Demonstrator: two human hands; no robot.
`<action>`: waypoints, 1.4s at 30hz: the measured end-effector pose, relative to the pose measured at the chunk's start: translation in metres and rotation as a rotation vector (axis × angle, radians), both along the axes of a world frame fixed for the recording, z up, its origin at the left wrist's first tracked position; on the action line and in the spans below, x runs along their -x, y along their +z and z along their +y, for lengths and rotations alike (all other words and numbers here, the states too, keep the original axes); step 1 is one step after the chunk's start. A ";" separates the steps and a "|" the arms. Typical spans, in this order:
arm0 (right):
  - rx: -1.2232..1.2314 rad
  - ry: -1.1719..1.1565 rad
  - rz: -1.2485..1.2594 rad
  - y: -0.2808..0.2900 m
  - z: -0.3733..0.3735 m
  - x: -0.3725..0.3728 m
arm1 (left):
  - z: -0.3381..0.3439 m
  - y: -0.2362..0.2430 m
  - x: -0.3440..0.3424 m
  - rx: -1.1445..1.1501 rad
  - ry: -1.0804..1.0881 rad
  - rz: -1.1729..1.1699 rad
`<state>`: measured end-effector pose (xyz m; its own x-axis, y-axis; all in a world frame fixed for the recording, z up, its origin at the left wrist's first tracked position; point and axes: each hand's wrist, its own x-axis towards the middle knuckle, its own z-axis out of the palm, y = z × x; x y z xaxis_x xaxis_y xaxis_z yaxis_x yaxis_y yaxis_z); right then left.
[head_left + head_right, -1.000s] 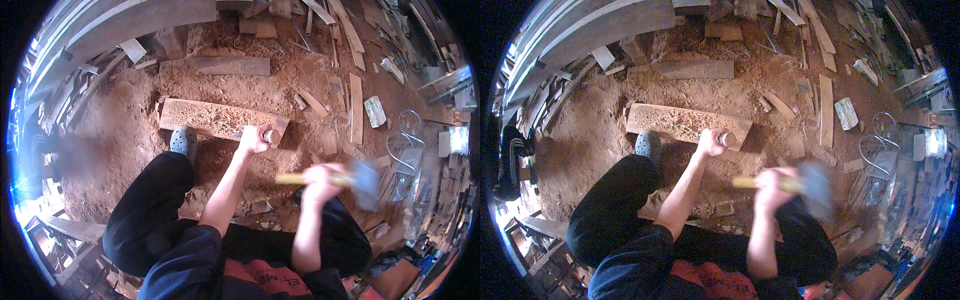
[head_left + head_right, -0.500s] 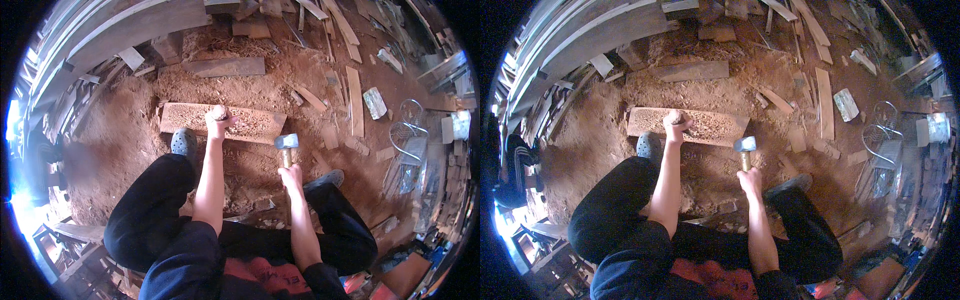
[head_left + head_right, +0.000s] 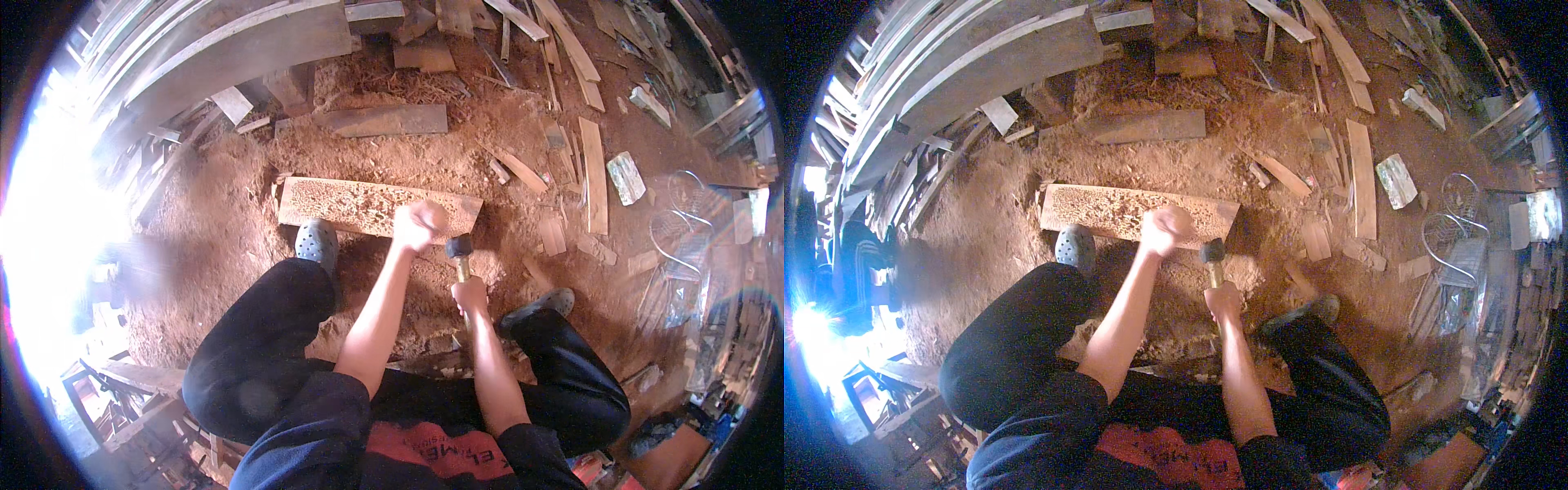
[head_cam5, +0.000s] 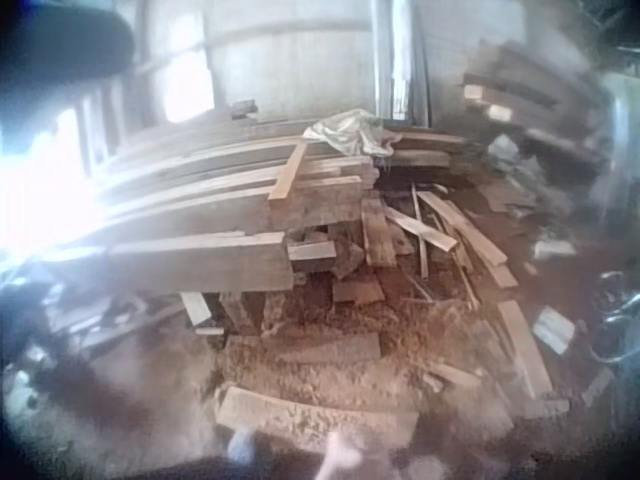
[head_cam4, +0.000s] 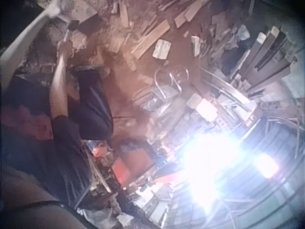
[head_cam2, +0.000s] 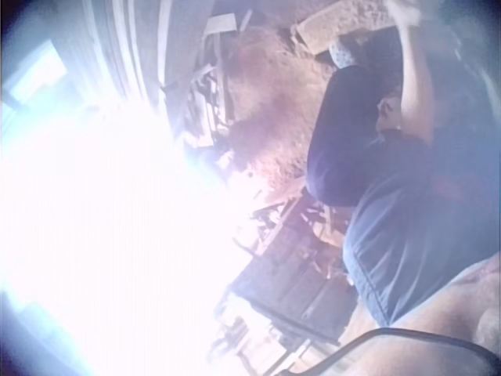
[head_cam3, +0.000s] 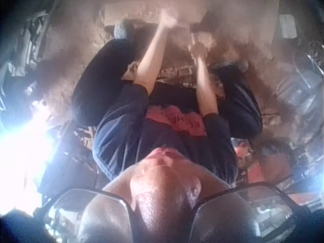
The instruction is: The person sits on the floor and uses a chisel and mallet to carve a rectangular wooden plank. They repeatedly strike the chisel to remove wood shavings, gradually shaping the plank's surface.
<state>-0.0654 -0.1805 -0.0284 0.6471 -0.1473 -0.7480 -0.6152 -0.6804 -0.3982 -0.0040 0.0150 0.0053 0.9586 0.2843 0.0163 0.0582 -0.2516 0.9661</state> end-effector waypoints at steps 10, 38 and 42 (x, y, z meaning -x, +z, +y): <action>0.027 0.004 -0.016 -0.005 0.002 -0.002 | 0.022 0.002 0.007 0.328 0.085 -0.204; -0.455 -0.464 -0.058 0.042 -0.011 0.003 | -0.014 0.003 0.002 -0.205 -0.262 -0.090; -0.708 -0.685 -0.301 0.160 -0.021 -0.022 | -0.007 0.007 -0.001 -0.162 -0.262 -0.017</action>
